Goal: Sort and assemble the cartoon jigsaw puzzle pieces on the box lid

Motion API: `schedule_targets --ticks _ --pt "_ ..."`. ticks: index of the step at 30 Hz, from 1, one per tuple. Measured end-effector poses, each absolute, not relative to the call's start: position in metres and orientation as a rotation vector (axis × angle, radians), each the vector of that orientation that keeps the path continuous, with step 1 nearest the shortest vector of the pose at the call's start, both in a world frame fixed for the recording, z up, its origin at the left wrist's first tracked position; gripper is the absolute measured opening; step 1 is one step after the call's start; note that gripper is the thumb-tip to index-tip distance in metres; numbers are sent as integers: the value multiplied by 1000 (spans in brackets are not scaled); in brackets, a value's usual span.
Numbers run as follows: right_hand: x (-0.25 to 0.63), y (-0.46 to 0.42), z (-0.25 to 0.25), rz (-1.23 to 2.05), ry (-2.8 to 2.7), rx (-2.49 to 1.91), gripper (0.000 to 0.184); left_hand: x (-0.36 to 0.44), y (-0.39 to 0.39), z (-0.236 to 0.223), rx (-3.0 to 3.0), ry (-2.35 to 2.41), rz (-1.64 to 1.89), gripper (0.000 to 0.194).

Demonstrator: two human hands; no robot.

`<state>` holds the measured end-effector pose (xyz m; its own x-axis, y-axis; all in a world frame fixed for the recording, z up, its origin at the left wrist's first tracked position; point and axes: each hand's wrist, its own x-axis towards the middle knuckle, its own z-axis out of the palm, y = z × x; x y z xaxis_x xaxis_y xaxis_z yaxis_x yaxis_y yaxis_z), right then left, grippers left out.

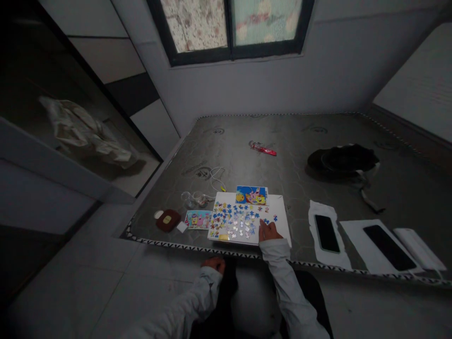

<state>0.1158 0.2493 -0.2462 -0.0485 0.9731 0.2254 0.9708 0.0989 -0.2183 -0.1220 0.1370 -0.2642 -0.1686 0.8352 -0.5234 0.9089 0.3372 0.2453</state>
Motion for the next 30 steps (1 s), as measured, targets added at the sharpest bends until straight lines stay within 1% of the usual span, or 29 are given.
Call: schedule_targets --ticks 5,10,18,25,30 --pt "101 255 -249 29 -2120 -1908 44 -122 140 -265 1493 2009 -200 26" --pt "105 262 -247 56 -2122 -1944 43 -124 141 -262 1489 2005 -220 30" --pt "100 264 -235 100 -2140 -2003 45 -123 139 -257 1497 2019 -193 29" --pt "75 262 -223 216 -2317 -1902 45 -122 140 -259 1494 2044 -184 30" --pt "79 261 -224 226 -2338 -1942 43 -124 140 -260 1535 2074 -171 25"
